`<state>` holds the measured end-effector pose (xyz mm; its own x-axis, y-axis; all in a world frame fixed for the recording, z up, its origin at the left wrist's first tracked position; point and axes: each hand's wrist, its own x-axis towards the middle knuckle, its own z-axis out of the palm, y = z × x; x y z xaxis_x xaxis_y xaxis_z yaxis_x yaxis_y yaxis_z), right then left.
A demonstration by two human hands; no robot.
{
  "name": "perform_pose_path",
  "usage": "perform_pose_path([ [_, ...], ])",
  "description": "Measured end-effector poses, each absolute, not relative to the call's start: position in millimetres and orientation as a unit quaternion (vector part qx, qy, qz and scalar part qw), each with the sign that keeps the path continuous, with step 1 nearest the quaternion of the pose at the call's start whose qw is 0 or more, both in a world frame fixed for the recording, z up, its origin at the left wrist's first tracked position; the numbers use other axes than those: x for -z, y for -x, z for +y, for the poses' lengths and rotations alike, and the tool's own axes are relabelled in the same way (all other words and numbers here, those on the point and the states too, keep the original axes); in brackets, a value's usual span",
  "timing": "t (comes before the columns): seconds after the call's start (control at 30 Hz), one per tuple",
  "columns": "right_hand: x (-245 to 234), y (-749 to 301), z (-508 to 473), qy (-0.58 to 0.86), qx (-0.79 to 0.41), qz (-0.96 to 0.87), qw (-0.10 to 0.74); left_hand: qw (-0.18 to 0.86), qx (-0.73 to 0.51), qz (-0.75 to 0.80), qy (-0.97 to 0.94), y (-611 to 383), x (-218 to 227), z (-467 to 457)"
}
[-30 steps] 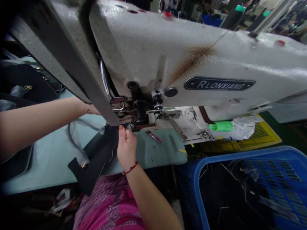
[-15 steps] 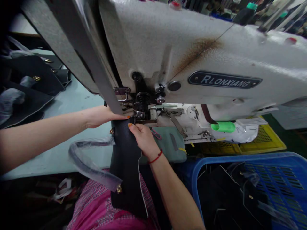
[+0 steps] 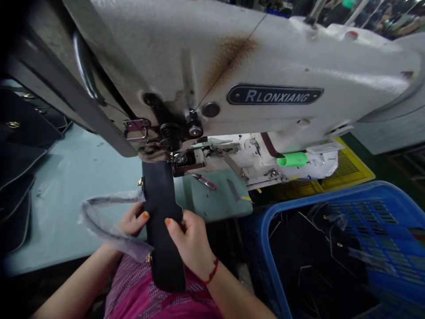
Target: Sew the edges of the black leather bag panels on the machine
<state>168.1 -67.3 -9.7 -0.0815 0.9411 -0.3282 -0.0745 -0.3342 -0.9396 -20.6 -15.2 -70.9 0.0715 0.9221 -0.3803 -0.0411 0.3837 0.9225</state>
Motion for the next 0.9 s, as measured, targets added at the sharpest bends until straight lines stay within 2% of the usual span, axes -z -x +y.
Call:
perform_pose_path([
  [0.17, 8, -166, -71, 0.573, -0.547, -0.454, 0.409, 0.698, -0.364, 0.560, -0.257, -6, 53, -14],
  [0.57, 8, -168, -73, 0.560, -0.563, -0.438, 0.422, 0.657, -0.344, 0.645, -0.183, -8, 23, -18],
  [0.9, 3, -171, -70, 0.573, -0.527, -0.475, 0.410, 0.655, -0.385, 0.623, -0.184, -13, 8, -19],
])
